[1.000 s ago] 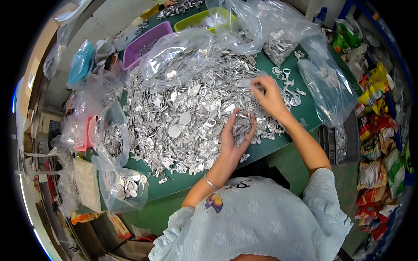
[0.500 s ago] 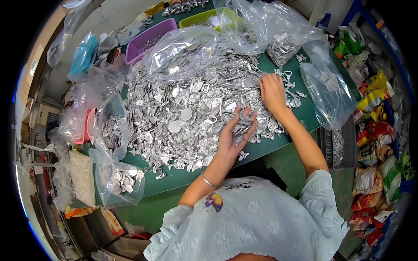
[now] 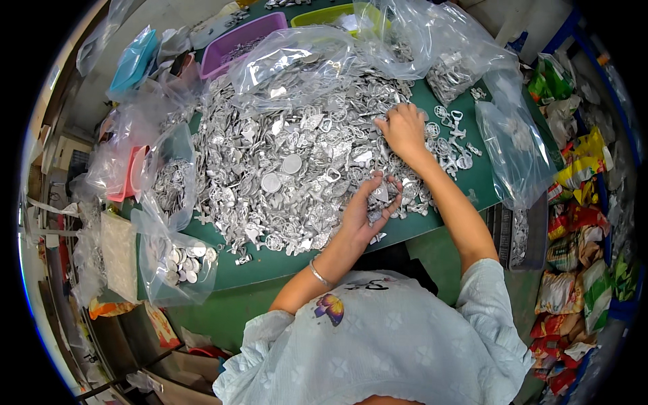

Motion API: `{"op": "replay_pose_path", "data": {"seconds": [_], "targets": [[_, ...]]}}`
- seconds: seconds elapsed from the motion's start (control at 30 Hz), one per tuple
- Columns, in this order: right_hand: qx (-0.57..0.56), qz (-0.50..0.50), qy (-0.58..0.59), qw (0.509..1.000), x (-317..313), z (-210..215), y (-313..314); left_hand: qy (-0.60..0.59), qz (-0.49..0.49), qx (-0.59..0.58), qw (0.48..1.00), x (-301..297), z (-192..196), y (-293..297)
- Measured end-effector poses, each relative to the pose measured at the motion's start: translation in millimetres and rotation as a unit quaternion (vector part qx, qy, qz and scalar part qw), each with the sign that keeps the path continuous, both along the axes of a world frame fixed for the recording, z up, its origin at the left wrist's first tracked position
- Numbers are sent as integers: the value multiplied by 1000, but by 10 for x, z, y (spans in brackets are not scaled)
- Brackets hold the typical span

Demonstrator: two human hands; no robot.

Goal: The person sorts silver metal charms on a green table by hand, picking up handfuls and individual pieces from a large pile to separate them.

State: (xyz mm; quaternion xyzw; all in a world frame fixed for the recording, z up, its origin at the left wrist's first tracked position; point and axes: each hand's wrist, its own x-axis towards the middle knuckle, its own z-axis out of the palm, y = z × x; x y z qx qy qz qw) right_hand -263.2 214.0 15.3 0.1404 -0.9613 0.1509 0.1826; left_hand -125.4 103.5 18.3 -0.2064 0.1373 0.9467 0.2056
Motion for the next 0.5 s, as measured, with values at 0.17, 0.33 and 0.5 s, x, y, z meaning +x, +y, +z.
{"op": "replay_pose_path", "data": {"seconds": [0.17,0.33,0.5], "targets": [[38,-34,-33,998,-29,-57,-218,-11,0,17,1000,104,-42,0],[-55,-3,-44,998,-44,-33,-257,-15,7,36,999,140,-96,25],[-269,22,-76,960,-67,5,-200,-23,29,48,998,145,-105,7]]}}
